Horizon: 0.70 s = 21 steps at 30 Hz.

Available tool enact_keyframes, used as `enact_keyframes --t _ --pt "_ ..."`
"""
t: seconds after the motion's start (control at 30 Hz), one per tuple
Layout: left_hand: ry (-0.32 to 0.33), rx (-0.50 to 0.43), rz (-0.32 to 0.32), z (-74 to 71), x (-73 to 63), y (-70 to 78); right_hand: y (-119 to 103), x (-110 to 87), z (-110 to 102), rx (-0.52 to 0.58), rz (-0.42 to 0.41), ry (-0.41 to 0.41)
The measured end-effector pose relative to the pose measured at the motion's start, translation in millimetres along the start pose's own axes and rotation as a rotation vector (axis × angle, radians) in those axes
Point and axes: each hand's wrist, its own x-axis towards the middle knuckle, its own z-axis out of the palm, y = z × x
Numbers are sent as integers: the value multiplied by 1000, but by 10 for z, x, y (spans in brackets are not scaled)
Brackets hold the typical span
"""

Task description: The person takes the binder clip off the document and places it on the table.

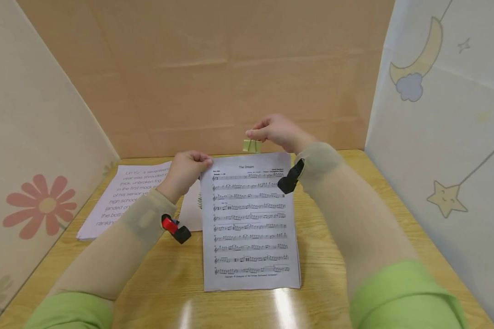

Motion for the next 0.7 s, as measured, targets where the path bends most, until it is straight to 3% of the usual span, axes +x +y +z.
enact_keyframes --t 0.37,0.7 --pt "-9 7 -7 -31 -4 -51 296 -343 -439 19 0 111" --pt "-12 3 -21 -41 -7 -87 780 -753 -730 126 -49 211"
